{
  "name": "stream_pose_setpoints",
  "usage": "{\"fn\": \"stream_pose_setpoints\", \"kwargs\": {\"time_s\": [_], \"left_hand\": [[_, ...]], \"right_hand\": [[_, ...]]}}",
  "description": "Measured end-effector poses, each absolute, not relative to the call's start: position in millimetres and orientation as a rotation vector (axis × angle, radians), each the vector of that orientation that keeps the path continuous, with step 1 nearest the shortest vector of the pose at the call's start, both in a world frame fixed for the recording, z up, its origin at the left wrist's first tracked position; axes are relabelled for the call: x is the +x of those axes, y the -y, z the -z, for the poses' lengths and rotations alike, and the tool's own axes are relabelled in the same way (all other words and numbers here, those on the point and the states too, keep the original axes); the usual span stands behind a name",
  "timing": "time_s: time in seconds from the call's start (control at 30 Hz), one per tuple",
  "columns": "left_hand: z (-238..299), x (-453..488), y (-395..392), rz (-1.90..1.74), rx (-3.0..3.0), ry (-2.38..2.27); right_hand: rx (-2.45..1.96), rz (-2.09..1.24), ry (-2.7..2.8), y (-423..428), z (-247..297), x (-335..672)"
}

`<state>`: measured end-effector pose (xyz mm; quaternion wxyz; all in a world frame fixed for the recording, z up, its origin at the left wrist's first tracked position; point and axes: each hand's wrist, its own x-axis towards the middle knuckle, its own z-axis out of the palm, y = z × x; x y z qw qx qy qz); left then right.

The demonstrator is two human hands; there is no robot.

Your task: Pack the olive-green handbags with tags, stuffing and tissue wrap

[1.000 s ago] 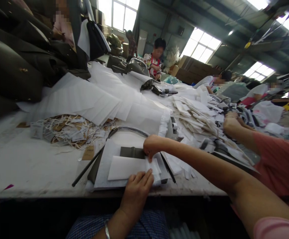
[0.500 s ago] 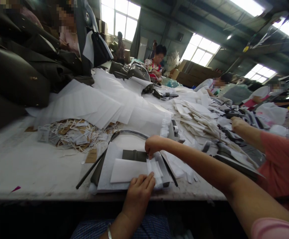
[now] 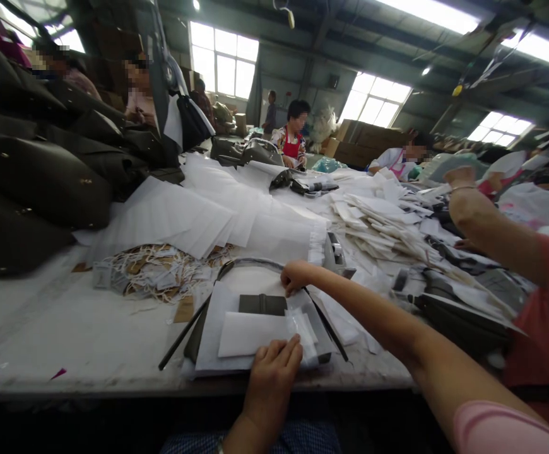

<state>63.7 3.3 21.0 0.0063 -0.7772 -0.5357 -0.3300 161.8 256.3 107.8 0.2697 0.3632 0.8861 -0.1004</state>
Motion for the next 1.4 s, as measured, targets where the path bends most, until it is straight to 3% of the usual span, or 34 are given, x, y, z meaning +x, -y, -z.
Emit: {"fn": "stream_pose_setpoints", "kwargs": {"time_s": [0.33, 0.7, 0.97, 1.2, 1.4], "left_hand": [[-18, 61, -3, 0.975, -2.454, 1.651], [-12, 58, 2, 0.932, -2.432, 1.589], [-17, 54, 0, 0.88, -2.445, 1.525], [-23, 51, -2, 0.883, -2.503, 1.452], [-40, 3, 3, 0.67, -2.597, 1.144]], "right_hand": [[0.946, 0.346, -2.576, -189, -106, 205], [0.975, 0.653, -2.225, -215, -116, 168], [1.276, 0.476, -2.634, -158, -126, 200], [1.313, 0.343, -3.188, -36, -60, 248], [1.315, 0.045, -3.284, -28, -29, 248]]}}
